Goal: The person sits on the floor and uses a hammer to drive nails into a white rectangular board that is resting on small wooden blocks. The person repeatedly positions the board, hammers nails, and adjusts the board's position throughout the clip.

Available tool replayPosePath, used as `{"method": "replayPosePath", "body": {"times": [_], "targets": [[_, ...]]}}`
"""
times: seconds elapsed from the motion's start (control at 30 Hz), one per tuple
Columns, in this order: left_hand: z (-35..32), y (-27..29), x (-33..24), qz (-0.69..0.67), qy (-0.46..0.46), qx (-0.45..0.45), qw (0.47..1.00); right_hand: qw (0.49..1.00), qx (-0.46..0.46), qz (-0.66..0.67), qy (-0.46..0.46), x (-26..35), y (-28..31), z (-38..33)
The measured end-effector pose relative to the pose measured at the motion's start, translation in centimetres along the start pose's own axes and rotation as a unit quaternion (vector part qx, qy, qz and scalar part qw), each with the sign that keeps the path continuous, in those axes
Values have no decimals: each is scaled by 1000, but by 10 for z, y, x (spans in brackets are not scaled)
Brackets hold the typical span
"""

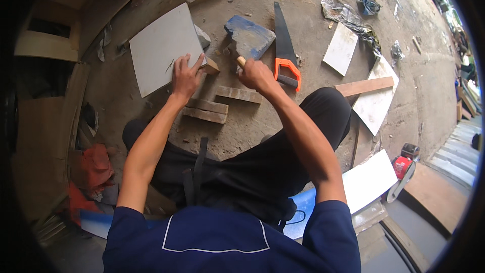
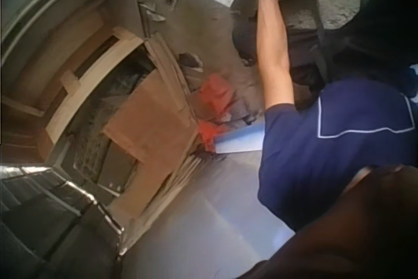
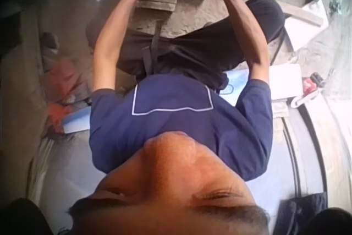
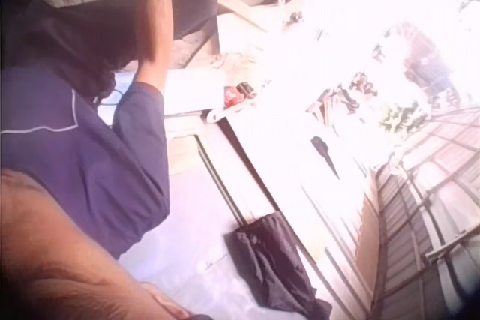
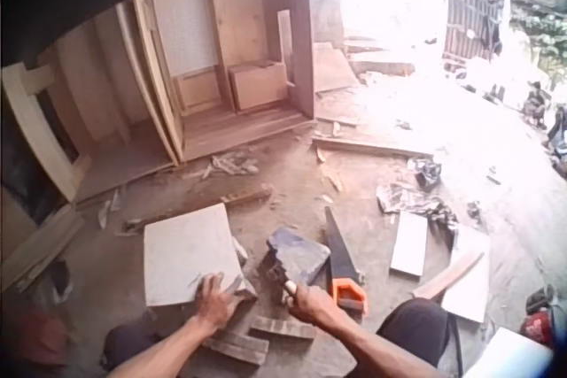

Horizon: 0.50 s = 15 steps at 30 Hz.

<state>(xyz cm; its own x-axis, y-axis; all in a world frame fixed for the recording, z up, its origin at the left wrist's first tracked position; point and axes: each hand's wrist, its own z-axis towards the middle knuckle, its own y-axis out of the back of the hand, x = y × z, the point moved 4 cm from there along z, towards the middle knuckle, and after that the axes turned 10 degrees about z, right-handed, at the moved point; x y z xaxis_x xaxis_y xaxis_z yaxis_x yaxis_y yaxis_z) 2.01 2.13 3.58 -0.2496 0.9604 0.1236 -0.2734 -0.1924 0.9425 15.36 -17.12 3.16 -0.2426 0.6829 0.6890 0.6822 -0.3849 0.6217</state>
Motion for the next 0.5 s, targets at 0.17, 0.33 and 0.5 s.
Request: {"method": "replayPosePath", "body": {"times": [0.17, 0.33, 0.5], "targets": [[-10, -16, 4, 4, 20, 2, 1000, 998, 53, -23, 22, -31, -22, 4], [-12, 13, -7, -126, 142, -100, 977, 986, 94, -75, 114, -40, -35, 3], [-59, -24, -19, -483, 658, -75, 572, 974, 95, -101, 177, -48, -56, -1]]}}
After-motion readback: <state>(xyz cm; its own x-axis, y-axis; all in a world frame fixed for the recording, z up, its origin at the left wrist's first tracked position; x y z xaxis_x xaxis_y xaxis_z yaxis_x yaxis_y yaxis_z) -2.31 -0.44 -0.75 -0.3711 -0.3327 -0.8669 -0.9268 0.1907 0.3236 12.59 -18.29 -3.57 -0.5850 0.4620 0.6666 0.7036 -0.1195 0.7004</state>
